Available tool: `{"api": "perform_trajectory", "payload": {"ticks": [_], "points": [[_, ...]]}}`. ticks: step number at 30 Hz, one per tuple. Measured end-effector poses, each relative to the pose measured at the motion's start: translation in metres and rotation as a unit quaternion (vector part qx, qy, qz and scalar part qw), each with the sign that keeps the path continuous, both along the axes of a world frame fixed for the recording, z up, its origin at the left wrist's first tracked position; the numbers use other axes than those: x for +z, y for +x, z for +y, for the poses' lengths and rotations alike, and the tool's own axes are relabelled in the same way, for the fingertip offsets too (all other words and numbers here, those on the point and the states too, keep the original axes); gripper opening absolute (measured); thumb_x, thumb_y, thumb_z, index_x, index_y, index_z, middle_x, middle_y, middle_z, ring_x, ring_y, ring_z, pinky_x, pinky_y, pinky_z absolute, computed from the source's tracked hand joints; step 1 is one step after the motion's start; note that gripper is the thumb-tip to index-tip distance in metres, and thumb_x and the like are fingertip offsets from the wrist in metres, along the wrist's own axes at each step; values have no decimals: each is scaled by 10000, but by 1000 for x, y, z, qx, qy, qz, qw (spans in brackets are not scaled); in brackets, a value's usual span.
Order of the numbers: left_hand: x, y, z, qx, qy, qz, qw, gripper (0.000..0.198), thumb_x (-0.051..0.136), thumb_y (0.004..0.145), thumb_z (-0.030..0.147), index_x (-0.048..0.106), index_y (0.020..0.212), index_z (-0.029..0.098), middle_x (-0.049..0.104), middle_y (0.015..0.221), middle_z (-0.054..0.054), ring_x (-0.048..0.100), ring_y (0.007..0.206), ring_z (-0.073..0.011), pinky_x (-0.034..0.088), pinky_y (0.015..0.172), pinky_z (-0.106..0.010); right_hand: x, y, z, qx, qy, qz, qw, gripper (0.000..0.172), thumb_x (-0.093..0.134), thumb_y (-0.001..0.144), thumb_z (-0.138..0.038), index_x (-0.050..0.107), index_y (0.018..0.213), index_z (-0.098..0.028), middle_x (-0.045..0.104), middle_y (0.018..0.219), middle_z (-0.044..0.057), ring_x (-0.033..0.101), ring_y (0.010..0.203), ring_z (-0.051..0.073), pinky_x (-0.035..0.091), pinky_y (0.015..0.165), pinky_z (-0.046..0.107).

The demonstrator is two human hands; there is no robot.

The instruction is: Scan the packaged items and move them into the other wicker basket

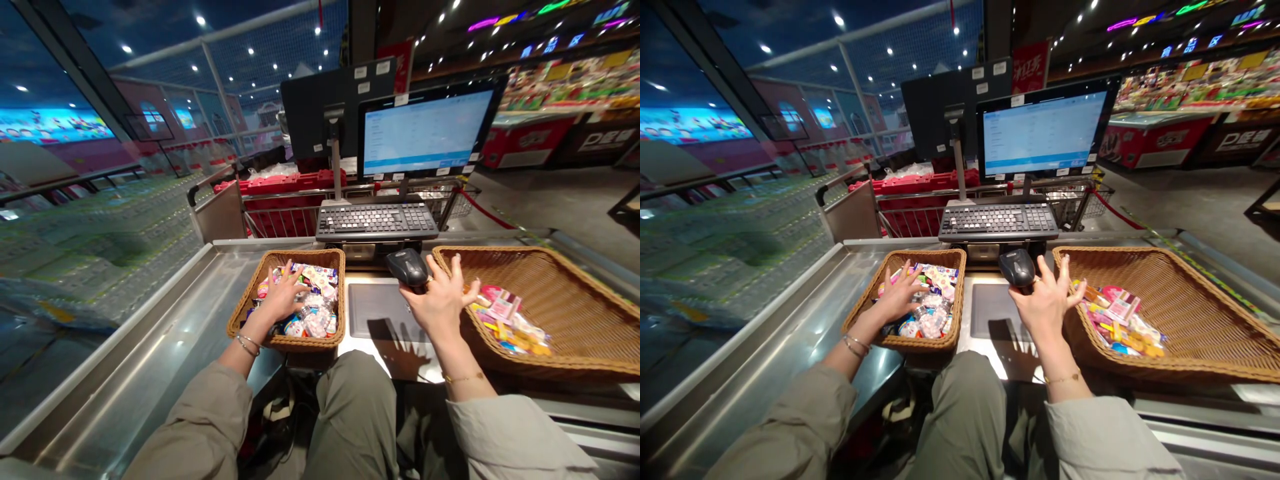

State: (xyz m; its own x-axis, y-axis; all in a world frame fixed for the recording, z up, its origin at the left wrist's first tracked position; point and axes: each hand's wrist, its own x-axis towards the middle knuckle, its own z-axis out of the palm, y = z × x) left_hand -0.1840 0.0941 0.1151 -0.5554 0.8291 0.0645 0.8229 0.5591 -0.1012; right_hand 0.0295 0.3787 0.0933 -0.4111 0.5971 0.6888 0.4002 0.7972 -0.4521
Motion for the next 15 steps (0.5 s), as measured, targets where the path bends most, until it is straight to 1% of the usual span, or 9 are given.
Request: {"api": "perform_trajectory", "payload": {"ticks": [4,9,12,15], "points": [[-2,-5,2,-12,1,-24,1000,328,765,821,270,746,1144,321,380,1654,-67,133,1577,-414,-17,1150,-822,-1,0,1,-1,9,3,1000,287,610,791,-449,740,863,-204,665,1380,143,296,1517,406,87,1146,760],[-6,-6,1,-17,5,-69,997,276,699,871,223,693,1146,232,332,1670,-124,79,1586,-399,-12,1153,-821,-1,1,1,1,14,1,1000,280,618,793,-426,748,907,-206,669,1373,146,294,1516,411,91,1139,777],[-5,-8,1,-21,31,-74,997,282,681,902,282,664,1178,230,321,1673,-144,56,1592,-376,-16,1167,-799,-2,1,2,-1,15,4,1000,286,620,791,-435,742,912,-206,673,1369,143,305,1509,420,107,1133,780],[0,-14,2,-2,58,-82,995,325,682,908,338,651,1217,240,315,1675,-148,45,1592,-371,-20,1173,-786,-2,1,3,-3,16,6,1000,285,615,792,-441,737,900,-207,670,1373,140,310,1504,428,116,1125,784]]}}
